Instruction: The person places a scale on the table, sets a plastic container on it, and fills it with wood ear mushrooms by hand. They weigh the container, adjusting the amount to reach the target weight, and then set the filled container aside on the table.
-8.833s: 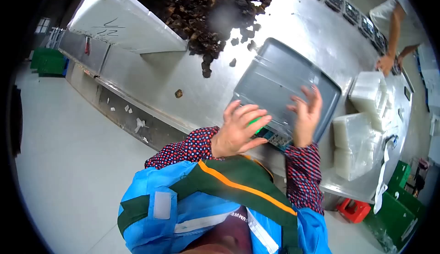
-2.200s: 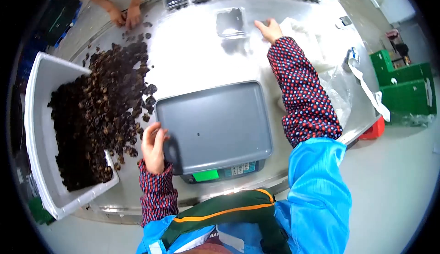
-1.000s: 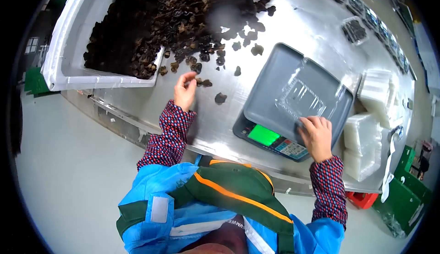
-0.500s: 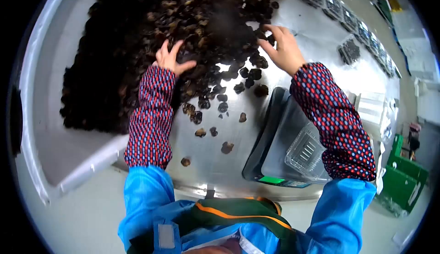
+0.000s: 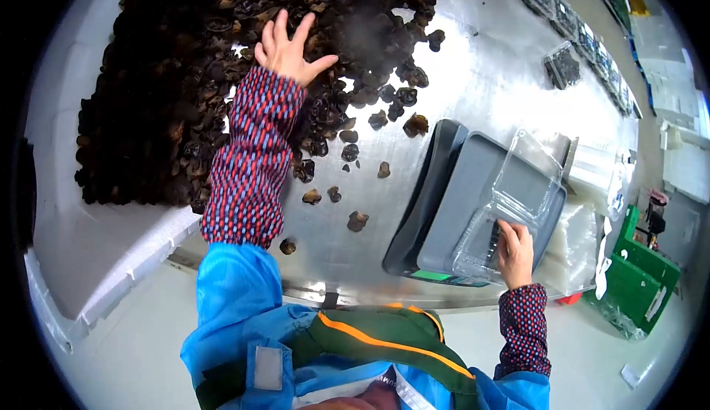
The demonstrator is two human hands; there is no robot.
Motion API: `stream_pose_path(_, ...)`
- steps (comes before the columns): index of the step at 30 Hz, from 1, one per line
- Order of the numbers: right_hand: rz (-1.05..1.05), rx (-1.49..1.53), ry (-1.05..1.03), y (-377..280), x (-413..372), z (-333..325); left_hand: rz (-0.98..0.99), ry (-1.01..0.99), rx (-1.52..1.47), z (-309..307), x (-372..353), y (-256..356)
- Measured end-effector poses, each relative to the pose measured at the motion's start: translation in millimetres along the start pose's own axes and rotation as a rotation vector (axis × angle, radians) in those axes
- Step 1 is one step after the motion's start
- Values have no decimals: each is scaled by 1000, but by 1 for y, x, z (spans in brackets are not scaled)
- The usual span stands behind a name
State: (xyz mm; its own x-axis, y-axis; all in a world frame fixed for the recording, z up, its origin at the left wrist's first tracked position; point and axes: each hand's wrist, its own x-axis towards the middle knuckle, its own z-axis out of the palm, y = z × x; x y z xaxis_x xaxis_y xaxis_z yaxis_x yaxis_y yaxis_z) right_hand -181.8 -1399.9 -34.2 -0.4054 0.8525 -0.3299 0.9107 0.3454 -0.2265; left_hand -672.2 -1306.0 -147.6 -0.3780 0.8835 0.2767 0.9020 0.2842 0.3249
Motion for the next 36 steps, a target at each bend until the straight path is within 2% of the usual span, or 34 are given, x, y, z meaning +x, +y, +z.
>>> stream_pose_path(2,-147,-14,233,-7,19,-3,-53,-287,115,6,2,-6)
stream_pose_path(4,-66,21,289,-17,42,-11,10,-273,78,0,-23,-6)
stream_pose_path(5,-46,48,284,-22,51,-15,54,-170,90,-2,-42,-5)
stream_pose_path(7,-2,161,247,-25,57,-14,52,-138,-38,-28,-80,0)
stream_pose_path(8,-47,162,234,-27,54,-13,42,-118,-127,-37,-97,-3)
stream_pose_path(10,-150,162,190,-33,43,-11,-38,-91,-130,-51,-126,-5)
stream_pose_path(14,-131,60,150,-46,27,-9,-165,34,-232,-68,-150,-11)
stream_pose_path(16,-125,53,181,-15,22,2,-176,101,-292,-65,-155,-18)
stream_pose_path(19,-355,-32,505,-16,33,-9,-264,140,-306,-68,-156,-13)
stream_pose_path(20,-412,-56,598,-16,45,-20,-211,160,-227,-71,-152,-8)
stream_pose_path(22,-471,-112,611,-30,85,-50,-97,204,-73,-72,-143,-2)
stream_pose_path(24,-504,-124,664,-45,138,-64,43,93,-171,-57,-131,4)
stream_pose_path(26,-597,-90,679,-50,206,-65,114,52,-106,-46,-113,17)
stream_pose_path(28,-577,14,617,-25,275,-52,9,49,-105,-31,-100,11)
stream_pose_path(29,-528,-33,570,-18,300,-46,-45,10,-25,-24,-99,3)
stream_pose_path(31,-480,-47,480,12,356,-24,-15,-105,21,-23,-109,-13)
stream_pose_path(32,-444,-37,350,22,375,-16,4,-170,12,-28,-117,-15)
stream_pose_path(33,-408,-183,416,-5,368,-14,65,-115,-34,-31,-131,-14)
stream_pose_path(34,-371,-329,474,-33,360,-9,34,-187,-148,-37,-147,-11)
stream_pose_path(36,-531,-160,387,-69,346,-3,-24,-164,-97,-50,-180,-5)
